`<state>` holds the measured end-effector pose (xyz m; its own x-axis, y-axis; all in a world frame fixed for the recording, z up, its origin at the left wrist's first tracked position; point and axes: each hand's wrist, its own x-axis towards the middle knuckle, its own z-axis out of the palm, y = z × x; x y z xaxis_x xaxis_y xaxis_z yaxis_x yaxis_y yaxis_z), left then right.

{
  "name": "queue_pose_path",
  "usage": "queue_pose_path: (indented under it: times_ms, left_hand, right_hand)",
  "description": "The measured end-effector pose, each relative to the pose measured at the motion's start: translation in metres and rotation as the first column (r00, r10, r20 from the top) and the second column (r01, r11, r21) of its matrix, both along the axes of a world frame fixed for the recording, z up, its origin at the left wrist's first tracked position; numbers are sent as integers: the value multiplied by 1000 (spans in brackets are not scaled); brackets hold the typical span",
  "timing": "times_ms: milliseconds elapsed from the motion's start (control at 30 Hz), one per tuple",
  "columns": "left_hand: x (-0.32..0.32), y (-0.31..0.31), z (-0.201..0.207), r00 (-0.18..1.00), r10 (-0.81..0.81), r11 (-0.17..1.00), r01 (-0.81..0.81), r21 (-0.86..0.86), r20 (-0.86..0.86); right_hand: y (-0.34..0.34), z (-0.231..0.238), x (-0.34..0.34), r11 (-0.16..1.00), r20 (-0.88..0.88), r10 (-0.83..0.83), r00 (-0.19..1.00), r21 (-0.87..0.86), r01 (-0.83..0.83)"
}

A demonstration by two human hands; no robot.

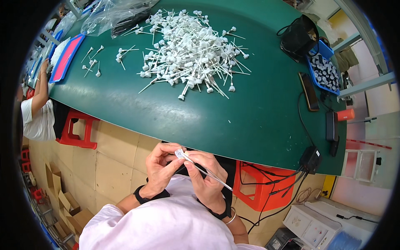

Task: The recorder is using tweezers and hands to assemble small white plastic electronic or mechanical components at a factory workstation.

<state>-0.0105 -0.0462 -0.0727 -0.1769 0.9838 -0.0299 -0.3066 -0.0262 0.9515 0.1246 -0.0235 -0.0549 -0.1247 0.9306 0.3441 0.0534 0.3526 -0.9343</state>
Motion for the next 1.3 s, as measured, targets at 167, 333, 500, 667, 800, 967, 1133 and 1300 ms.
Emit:
queue_pose_path:
  times_ms: [167, 333, 500, 667, 800, 967, 1133, 1300]
  left_hand:
    - [-4, -7, 0, 994, 42, 998, -36, 57, -102]
    - [-11, -11, 6, 989, 78, 991, -64, 114, -125]
    - [-19, -20, 14, 996, 88, 995, -90, 50, 34]
    - [-29, -30, 9, 986, 53, 999, -54, 3, 159]
    - [-29, -30, 3, 980, 31, 999, -22, -48, 197]
    - [-26, -27, -3, 971, 26, 997, -8, -77, 239]
    - [-27, -25, -6, 968, 37, 995, -13, -97, 247]
    - [-26, -23, -2, 966, 56, 991, -23, -130, 251]
  right_hand:
    - [3, 8, -5, 993, 59, 14, 998, 114, -20]
    - [2, 11, -15, 994, 2, 29, 1000, 108, -29]
    - [2, 17, -24, 993, -45, 101, 994, 58, -99]
    - [-3, 10, -30, 988, -104, 148, 983, -24, -151]
    - [-5, 2, -30, 987, -146, 127, 981, -83, -140]
    - [-3, -4, -29, 985, -166, 110, 980, -114, -130]
    - [-1, -7, -30, 981, -192, 99, 976, -147, -128]
    - [1, -7, -31, 981, -201, 93, 975, -148, -124]
